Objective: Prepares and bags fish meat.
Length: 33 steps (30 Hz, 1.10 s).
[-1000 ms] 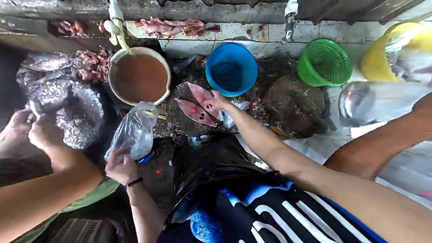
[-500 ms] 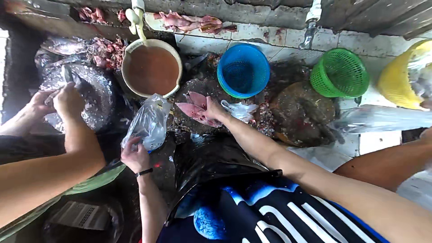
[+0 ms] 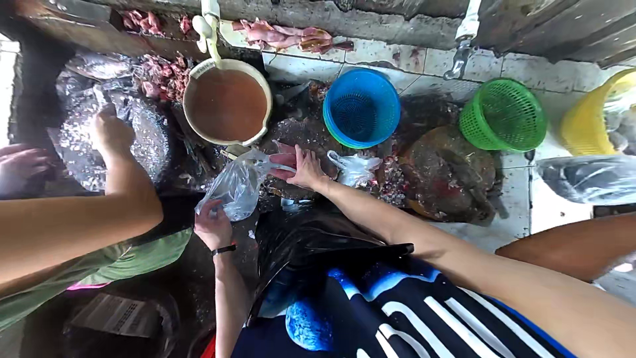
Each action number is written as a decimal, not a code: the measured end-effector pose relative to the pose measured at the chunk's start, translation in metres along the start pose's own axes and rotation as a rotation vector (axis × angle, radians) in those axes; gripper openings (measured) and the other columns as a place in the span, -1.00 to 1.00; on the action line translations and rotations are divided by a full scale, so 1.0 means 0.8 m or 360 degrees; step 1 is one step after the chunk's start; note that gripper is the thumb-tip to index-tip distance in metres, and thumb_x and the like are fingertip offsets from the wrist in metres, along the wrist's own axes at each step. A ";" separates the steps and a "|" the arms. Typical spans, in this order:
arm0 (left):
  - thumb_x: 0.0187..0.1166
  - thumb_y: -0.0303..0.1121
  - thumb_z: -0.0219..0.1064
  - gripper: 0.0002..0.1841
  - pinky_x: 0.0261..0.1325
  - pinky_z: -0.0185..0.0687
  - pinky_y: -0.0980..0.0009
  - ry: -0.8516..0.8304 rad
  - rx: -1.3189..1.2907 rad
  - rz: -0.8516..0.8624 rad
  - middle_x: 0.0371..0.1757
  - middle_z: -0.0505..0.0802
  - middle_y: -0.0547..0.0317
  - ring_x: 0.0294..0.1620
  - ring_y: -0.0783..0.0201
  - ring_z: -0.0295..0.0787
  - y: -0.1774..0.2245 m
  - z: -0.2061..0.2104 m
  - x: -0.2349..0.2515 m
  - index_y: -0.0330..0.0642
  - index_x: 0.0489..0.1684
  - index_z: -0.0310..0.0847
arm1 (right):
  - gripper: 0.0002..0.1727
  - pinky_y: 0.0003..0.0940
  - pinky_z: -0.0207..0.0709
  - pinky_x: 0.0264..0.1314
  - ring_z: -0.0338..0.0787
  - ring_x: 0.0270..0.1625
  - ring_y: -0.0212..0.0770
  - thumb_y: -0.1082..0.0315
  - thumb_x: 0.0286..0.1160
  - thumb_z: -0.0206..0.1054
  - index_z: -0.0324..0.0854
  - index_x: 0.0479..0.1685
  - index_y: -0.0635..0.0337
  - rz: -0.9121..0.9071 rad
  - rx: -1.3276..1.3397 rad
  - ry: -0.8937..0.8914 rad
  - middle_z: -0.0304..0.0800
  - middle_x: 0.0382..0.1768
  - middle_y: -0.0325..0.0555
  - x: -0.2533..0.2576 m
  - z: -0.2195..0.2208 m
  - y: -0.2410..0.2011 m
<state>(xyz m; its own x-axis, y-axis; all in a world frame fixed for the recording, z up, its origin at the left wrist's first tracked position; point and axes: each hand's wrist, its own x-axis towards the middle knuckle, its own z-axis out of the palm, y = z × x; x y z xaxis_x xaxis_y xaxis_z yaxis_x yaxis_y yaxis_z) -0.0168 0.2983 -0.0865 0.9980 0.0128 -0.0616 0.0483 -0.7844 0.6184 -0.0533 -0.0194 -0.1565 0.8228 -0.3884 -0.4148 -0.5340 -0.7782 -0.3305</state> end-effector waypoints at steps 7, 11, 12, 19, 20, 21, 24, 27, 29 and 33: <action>0.50 -0.48 0.36 -0.77 0.23 0.74 0.00 0.0027 0.0046 -0.0055 0.19 0.89 0.01 0.17 0.07 0.86 0.000 -0.001 0.003 -0.09 0.04 0.85 | 0.41 0.46 0.39 0.43 0.48 0.59 0.31 -0.27 -0.51 0.81 0.28 0.69 0.16 0.0202 -0.0028 -0.0202 0.49 0.54 0.28 0.026 -0.024 -0.006; 0.50 -0.47 0.36 -0.76 0.26 0.73 0.01 0.0078 0.0081 -0.0076 0.23 0.87 -0.03 0.21 0.06 0.84 0.000 -0.002 0.006 -0.09 0.04 0.85 | 0.35 0.31 0.51 0.44 0.59 0.48 0.30 -0.18 -0.49 0.83 0.31 0.63 0.22 -0.0024 -0.0086 -0.0147 0.55 0.43 0.32 0.023 -0.021 -0.007; 0.49 -0.47 0.36 -0.76 0.29 0.71 0.00 0.0081 0.0081 -0.0079 0.25 0.86 -0.05 0.25 0.05 0.83 -0.001 -0.001 0.007 -0.09 0.04 0.84 | 0.36 0.30 0.59 0.33 0.68 0.37 0.30 -0.13 -0.46 0.83 0.27 0.66 0.23 -0.0062 -0.0087 -0.0181 0.63 0.34 0.33 0.020 -0.021 -0.011; 0.50 -0.49 0.33 -0.62 0.54 0.54 -0.05 0.0038 0.0163 -0.0095 0.45 0.72 -0.22 0.48 -0.10 0.67 0.028 -0.003 0.017 -0.19 0.31 0.72 | 0.38 0.41 0.67 0.00 0.84 0.08 0.33 -0.17 -0.41 0.83 0.17 0.72 0.06 0.0021 0.0075 -0.0402 0.82 0.06 0.26 0.037 -0.035 -0.004; 0.49 -0.49 0.33 -0.58 0.55 0.53 -0.05 0.0048 0.0173 -0.0070 0.48 0.69 -0.25 0.50 -0.13 0.65 0.031 -0.002 0.019 -0.21 0.36 0.68 | 0.36 0.42 0.67 0.02 0.82 0.11 0.34 -0.18 -0.41 0.84 0.22 0.69 0.06 0.0058 0.0152 -0.0416 0.80 0.09 0.28 0.041 -0.036 0.001; 0.48 -0.49 0.33 -0.54 0.56 0.52 -0.07 0.0067 0.0191 -0.0036 0.51 0.66 -0.27 0.52 -0.16 0.63 0.034 0.001 0.021 -0.21 0.42 0.64 | 0.33 0.43 0.66 0.07 0.81 0.14 0.35 -0.17 -0.41 0.85 0.26 0.66 0.08 0.0084 0.0218 -0.0430 0.79 0.12 0.30 0.045 -0.037 0.006; 0.48 -0.47 0.33 -0.42 0.55 0.52 -0.12 0.0073 0.0238 0.0003 0.63 0.54 -0.32 0.56 -0.23 0.58 0.052 0.006 0.026 -0.17 0.60 0.51 | 0.26 0.42 0.64 0.15 0.80 0.17 0.31 -0.12 -0.42 0.87 0.36 0.58 0.13 0.0106 0.0366 -0.0445 0.78 0.14 0.29 0.051 -0.039 0.015; 0.46 -0.45 0.37 -0.32 0.54 0.55 -0.12 0.0037 0.0213 0.0021 0.70 0.45 -0.33 0.58 -0.23 0.56 0.073 0.015 0.031 -0.17 0.71 0.39 | 0.16 0.36 0.63 0.22 0.79 0.18 0.25 -0.03 -0.39 0.86 0.43 0.47 0.23 0.0115 0.0673 -0.0458 0.77 0.12 0.29 0.049 -0.029 0.031; 0.43 -0.46 0.38 -0.25 0.57 0.52 -0.13 0.0046 0.0192 0.0080 0.75 0.38 -0.32 0.63 -0.22 0.50 0.084 0.024 0.034 -0.19 0.76 0.30 | 0.02 0.21 0.70 0.17 0.83 0.08 0.11 0.03 -0.31 0.81 0.52 0.40 0.23 0.0145 0.1047 -0.0497 0.81 0.05 0.20 0.046 -0.023 0.046; 0.46 -0.46 0.32 -0.19 0.40 0.63 -0.22 -0.0018 0.0189 0.0166 0.87 0.16 -0.24 0.55 -0.29 0.58 0.111 0.038 0.039 -0.16 0.85 0.13 | -0.34 -0.25 0.75 -0.31 0.79 -0.40 -0.25 0.22 0.04 0.55 0.55 0.30 0.16 0.0018 0.2074 -0.0716 0.81 -0.31 -0.09 0.005 -0.059 0.063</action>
<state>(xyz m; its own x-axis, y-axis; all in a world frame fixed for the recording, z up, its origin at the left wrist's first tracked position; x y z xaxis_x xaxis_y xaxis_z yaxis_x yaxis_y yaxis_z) 0.0174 0.2100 -0.0570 0.9968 -0.0790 -0.0109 -0.0616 -0.8491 0.5247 -0.0680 -0.0837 -0.1346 0.8175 -0.0058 -0.5760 -0.5398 0.3412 -0.7696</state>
